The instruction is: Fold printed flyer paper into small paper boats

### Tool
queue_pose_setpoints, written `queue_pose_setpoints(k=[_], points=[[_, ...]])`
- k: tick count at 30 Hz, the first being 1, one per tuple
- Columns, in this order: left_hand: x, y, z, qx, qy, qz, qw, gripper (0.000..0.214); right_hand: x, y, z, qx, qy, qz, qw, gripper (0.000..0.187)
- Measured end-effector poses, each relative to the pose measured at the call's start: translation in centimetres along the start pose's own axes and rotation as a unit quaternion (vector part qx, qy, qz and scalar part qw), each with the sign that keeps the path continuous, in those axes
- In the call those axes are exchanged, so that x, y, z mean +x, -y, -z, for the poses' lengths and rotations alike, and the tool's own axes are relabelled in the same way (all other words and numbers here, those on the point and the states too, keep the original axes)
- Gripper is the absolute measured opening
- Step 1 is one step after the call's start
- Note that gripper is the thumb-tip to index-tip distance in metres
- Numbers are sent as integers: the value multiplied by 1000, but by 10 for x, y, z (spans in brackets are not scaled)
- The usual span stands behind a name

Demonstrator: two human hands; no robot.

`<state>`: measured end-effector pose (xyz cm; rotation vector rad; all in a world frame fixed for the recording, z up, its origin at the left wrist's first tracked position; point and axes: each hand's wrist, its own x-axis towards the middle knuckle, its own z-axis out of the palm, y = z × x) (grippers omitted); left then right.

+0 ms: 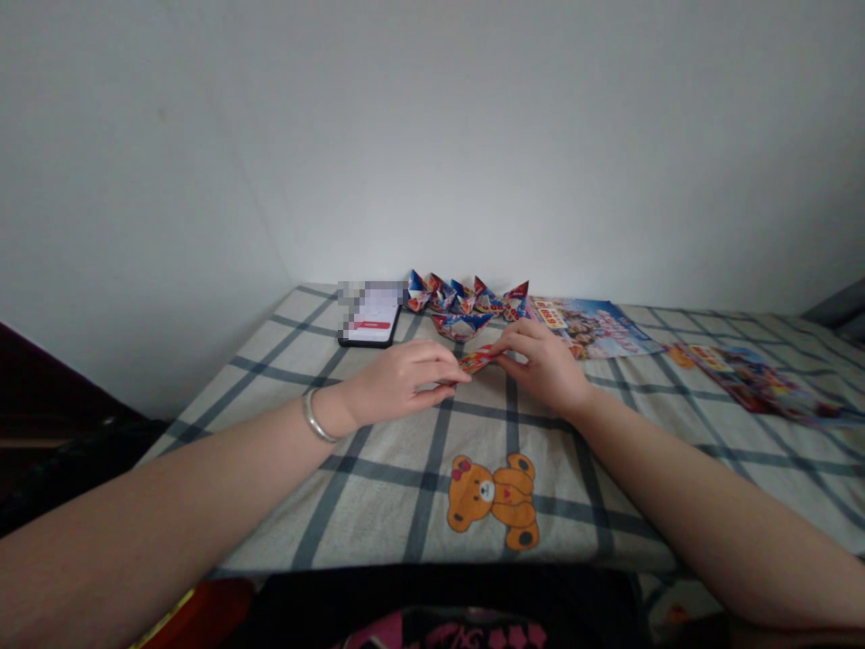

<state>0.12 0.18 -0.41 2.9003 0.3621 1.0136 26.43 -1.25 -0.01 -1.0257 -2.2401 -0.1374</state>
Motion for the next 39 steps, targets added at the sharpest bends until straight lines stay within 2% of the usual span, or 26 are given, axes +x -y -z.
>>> queue_pose_setpoints(k=[7,10,15,23,28,32,34,39], points=[[1,-1,1,-61,60,28,996,28,0,-2,-1,57,15,25,998,11],[0,1,1,-69,63,35,995,33,0,-2,-2,61,16,37,997,13],[-2,3,-2,-74,53,23,996,37,0,-1,-3,63,-1,62,996,19],[-2,4,0,-83,40,29,995,34,-2,-1,-5,50,2,24,998,24],[-2,4,-1,-65,14,46,997,30,0,1,-1,10,-13,66,998,29],[-1,2,-2,-26,-23,85,996,31,1,5,4,-46,-30,101,993,21],[0,2,-3,-9,-37,98,994,31,2,7,4,-53,-15,137,989,16],[1,2,-4,14,-66,142,988,32,2,13,-4,-55,75,195,976,17]])
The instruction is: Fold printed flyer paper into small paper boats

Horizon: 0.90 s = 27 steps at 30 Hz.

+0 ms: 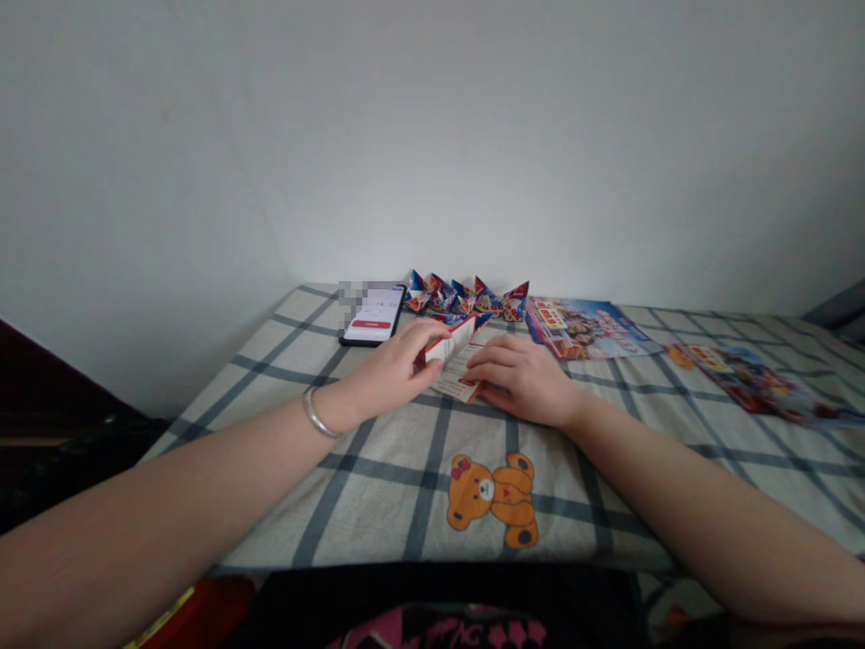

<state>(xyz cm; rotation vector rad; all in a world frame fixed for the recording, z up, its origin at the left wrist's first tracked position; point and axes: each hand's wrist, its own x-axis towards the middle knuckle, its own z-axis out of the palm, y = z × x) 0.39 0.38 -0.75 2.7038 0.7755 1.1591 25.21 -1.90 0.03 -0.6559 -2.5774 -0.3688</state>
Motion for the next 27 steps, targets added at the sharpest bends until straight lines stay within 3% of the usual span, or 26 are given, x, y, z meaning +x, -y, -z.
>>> queue_pose_setpoints(k=[9,13,18,22,27], points=[[-1,4,-3,-56,-5,62,997,32,0,4,6,83,53,4,995,16],[-1,7,-2,-20,-11,-8,1000,35,-1,-4,8,182,55,3,982,13],[3,1,5,98,-1,-110,989,26,-3,-10,7,286,70,0,956,15],[3,-4,7,154,38,-170,973,19,-2,-7,12,270,96,-39,957,22],[1,-6,6,123,107,-198,966,15,-5,-5,17,255,129,-115,951,23]])
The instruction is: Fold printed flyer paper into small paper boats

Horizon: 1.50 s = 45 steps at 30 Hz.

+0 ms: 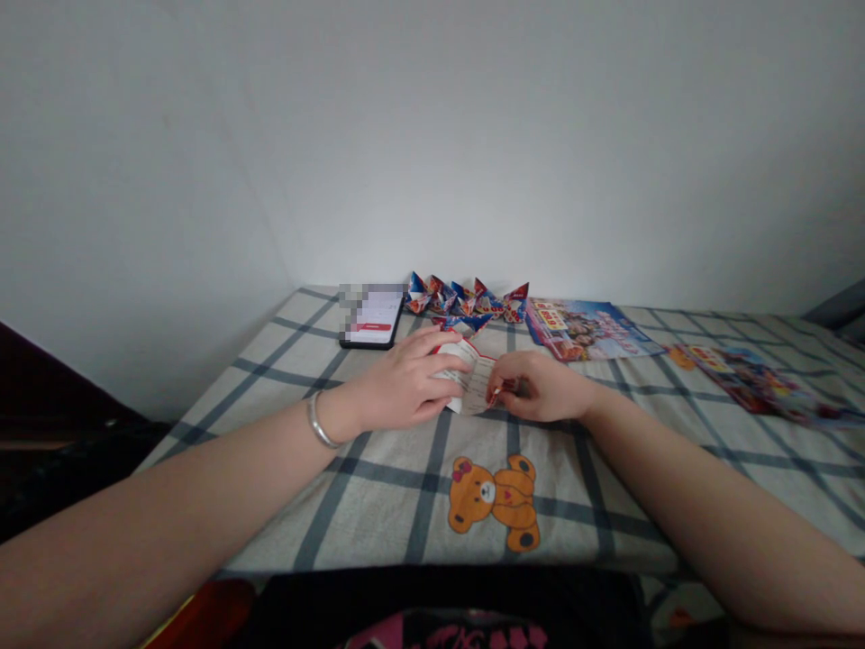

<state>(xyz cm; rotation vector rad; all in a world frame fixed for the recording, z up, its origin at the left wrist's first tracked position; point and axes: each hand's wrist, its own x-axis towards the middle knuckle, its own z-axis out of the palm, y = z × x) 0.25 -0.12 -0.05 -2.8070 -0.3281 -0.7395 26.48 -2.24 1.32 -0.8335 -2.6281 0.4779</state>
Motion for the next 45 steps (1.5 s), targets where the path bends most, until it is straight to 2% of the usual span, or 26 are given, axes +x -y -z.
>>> queue_pose_setpoints(k=[5,11,15,18,24,29,36,45], points=[[2,1,0,-41,23,-30,998,17,0,0,0,-4,1,-25,1000,16],[2,1,-1,-69,24,-37,997,20,3,-2,-5,28,-23,-95,995,10],[2,1,0,-74,27,-41,996,19,5,-5,-10,58,-40,-113,991,10],[2,0,2,-81,16,-52,995,19,6,-7,-12,35,-47,-126,990,8],[4,-2,5,-84,1,-59,995,18,9,-12,-21,-17,-80,-136,987,7],[3,-3,1,-78,17,-44,996,15,12,-15,-27,-39,-99,-152,983,5],[1,1,-5,-80,39,-39,995,16,13,-11,-26,-47,-103,-149,982,3],[2,3,-10,-104,18,-47,993,16,14,-12,-27,-50,-107,-149,982,3]])
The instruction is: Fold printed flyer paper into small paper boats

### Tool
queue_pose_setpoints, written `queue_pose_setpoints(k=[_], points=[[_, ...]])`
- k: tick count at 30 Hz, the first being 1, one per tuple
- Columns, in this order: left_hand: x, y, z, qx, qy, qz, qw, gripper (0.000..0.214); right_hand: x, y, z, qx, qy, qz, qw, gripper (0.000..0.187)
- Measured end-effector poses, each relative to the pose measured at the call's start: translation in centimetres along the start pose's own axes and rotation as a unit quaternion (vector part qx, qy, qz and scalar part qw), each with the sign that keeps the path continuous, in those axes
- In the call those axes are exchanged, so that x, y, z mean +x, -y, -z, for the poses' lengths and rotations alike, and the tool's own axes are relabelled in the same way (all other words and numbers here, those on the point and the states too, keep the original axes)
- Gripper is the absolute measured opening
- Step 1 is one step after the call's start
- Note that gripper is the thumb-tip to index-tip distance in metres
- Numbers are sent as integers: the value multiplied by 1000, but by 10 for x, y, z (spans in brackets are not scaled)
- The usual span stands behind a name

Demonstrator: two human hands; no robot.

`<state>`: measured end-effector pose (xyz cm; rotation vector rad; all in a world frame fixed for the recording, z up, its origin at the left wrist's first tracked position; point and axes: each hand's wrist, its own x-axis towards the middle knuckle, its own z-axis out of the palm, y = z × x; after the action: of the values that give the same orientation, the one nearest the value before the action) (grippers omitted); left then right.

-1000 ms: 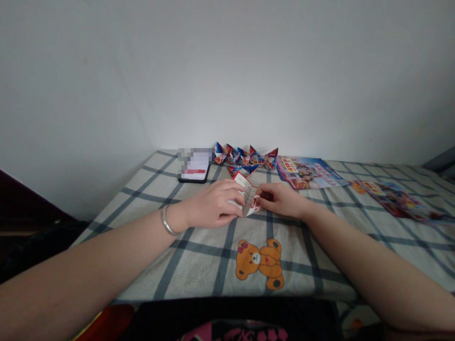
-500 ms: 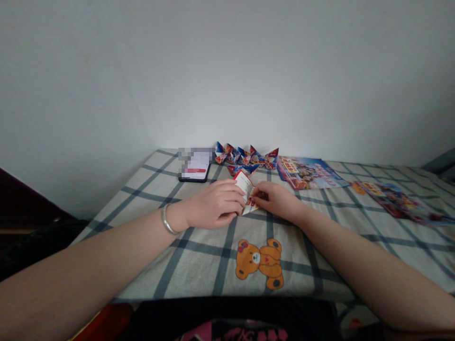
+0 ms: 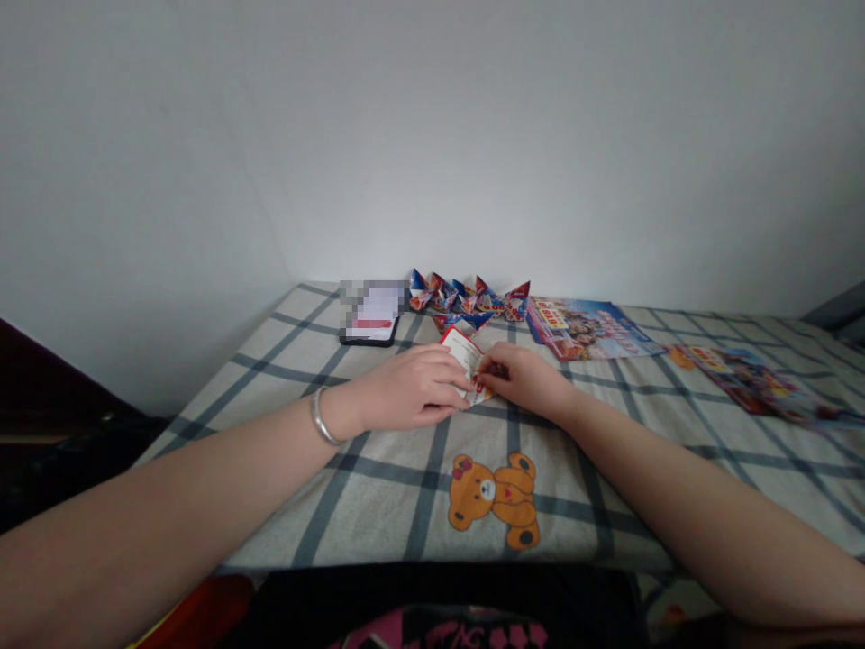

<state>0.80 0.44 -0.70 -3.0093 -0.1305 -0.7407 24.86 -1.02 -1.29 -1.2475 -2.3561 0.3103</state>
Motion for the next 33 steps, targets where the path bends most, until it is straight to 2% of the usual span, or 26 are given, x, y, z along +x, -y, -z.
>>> queue_pose_setpoints(k=[6,10,12,14,16,19,22,27,33], points=[[-1,0,-3,16,29,10,999,12,0,-3,0,-23,-16,-30,999,12],[-2,-1,-3,43,41,36,998,12,-4,-3,11,-4,20,43,999,9],[-2,-2,-3,59,42,43,996,13,-6,-4,18,8,45,78,996,20],[-1,-3,-2,81,39,53,995,13,-7,-5,23,9,56,102,993,22],[-1,-3,-2,105,29,68,992,15,-7,-5,25,3,56,113,992,22],[-2,0,-3,126,4,89,988,22,-5,-5,23,-12,36,87,995,19],[-3,4,-3,111,5,86,990,25,-4,-5,19,-18,21,71,997,15],[-4,6,0,75,23,70,994,21,-4,-7,17,-32,29,130,991,16],[-4,4,-3,57,34,91,994,22,-5,-5,16,-66,14,133,989,18]])
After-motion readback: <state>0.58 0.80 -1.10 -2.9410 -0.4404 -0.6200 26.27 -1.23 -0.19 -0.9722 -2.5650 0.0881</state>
